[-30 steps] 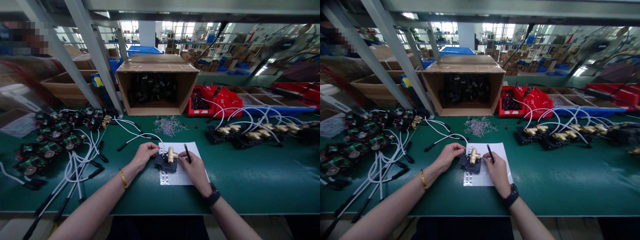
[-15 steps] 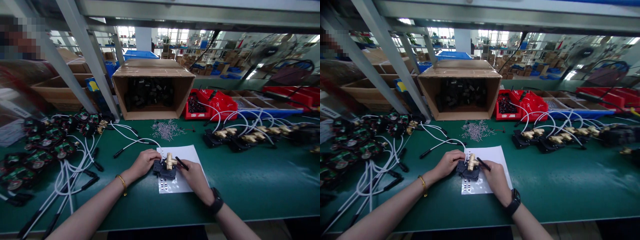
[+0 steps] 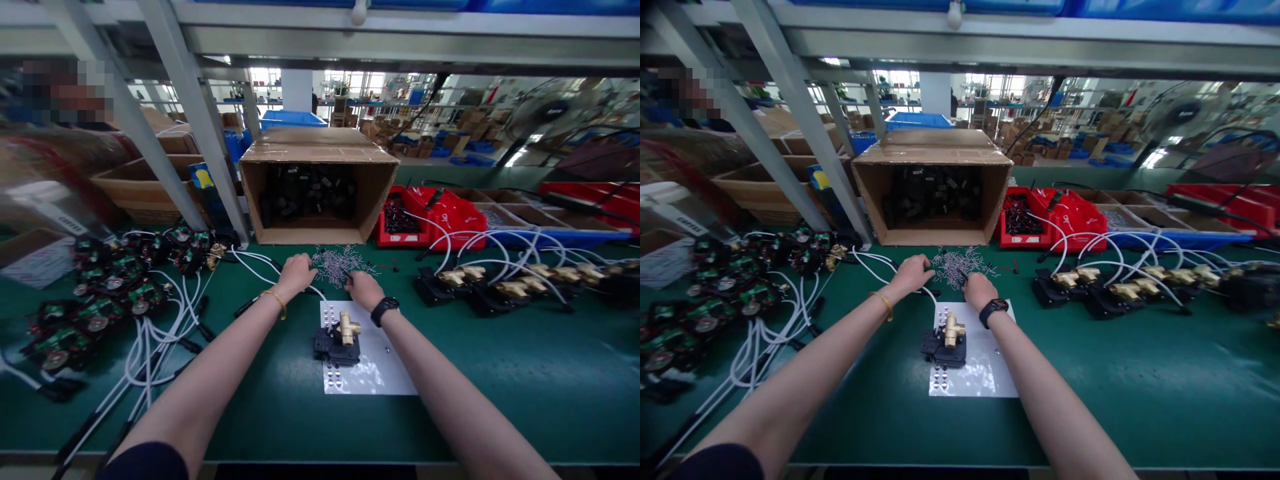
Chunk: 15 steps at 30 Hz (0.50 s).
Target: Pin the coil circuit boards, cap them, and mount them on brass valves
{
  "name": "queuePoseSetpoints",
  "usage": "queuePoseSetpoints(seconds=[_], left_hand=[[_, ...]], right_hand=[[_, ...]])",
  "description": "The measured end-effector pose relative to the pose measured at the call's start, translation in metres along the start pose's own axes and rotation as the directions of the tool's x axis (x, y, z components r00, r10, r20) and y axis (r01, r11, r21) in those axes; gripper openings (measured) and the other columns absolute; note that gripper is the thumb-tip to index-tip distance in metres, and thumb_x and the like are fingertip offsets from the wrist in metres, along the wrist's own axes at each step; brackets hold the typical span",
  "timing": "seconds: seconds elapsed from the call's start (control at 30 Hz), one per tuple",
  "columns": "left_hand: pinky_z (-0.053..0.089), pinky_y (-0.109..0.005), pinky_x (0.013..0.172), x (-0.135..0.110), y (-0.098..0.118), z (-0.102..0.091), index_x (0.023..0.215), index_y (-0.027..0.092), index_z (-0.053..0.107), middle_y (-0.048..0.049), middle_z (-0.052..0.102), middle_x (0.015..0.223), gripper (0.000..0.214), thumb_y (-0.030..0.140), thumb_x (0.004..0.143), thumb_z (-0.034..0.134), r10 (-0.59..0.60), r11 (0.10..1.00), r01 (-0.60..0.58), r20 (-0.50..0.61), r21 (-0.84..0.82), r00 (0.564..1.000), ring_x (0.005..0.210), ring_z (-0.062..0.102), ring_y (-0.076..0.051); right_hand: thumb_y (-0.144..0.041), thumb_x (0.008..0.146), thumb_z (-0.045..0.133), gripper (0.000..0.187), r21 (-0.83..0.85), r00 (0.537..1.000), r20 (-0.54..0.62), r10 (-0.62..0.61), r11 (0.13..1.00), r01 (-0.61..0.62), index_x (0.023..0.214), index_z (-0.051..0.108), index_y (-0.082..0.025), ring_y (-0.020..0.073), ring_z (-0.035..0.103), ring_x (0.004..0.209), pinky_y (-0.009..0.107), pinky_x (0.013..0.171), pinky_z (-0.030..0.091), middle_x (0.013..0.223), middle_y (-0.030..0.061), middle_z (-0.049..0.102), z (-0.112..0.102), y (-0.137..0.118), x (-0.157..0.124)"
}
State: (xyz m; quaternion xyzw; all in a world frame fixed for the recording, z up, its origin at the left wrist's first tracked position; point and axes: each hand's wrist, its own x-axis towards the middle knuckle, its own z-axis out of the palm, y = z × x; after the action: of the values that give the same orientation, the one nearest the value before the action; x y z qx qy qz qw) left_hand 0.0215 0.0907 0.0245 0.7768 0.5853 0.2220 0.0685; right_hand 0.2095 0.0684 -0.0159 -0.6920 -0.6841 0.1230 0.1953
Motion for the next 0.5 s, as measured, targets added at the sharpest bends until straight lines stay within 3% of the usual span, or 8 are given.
queuePoseSetpoints(seconds=[0.13,0.27,0.37,0.5], left_hand=[[0.044,-0.035,0.078,0.030,-0.007,0.024,0.067,0.008,0.056,-0.0067,0.058,0.076,0.013,0.018,0.072,0.064,-0.056,0.998,0.053,0.152,0.025,0.987,0.079,0.055,-0.016],[0.044,-0.033,0.076,0.023,-0.011,0.021,0.072,0.008,0.055,-0.0062,0.057,0.076,0.006,0.012,0.076,0.057,-0.026,0.993,0.034,0.070,-0.115,0.997,0.076,0.054,-0.015],[0.044,-0.028,0.075,-0.006,-0.011,0.004,0.089,0.009,0.055,-0.0064,0.058,0.082,0.010,0.013,0.082,0.049,-0.062,0.950,0.029,-0.094,-0.312,0.994,0.077,0.054,-0.013],[0.048,-0.022,0.069,-0.085,-0.004,-0.010,0.106,0.011,0.053,-0.0052,0.060,0.082,0.025,0.026,0.087,0.045,-0.189,0.824,0.058,-0.178,-0.563,0.966,0.073,0.057,-0.011]], right_hand=[[-0.009,0.079,0.053,0.004,0.032,0.998,-0.010,-0.057,0.998,0.057,0.081,0.055,-0.007,0.0181,0.052,0.079,0.029,0.069,0.038,0.086,0.0099,0.056,-0.009,0.002,-0.007],[-0.012,0.083,0.049,0.008,0.190,0.988,-0.107,-0.110,0.973,0.129,0.090,0.053,-0.010,0.0136,0.051,0.078,0.023,0.070,0.038,0.086,0.0059,0.056,-0.030,0.003,-0.048],[-0.025,0.086,0.048,0.020,0.379,0.981,-0.168,-0.100,0.912,0.158,0.103,0.054,-0.015,0.0107,0.052,0.079,0.019,0.071,0.040,0.091,0.0024,0.057,-0.033,0.007,-0.100],[-0.048,0.074,0.058,0.037,0.623,0.975,-0.141,0.171,0.781,-0.047,0.088,0.064,-0.015,0.0106,0.041,0.053,0.021,0.050,0.033,0.062,0.0007,0.051,-0.013,0.014,-0.162]])
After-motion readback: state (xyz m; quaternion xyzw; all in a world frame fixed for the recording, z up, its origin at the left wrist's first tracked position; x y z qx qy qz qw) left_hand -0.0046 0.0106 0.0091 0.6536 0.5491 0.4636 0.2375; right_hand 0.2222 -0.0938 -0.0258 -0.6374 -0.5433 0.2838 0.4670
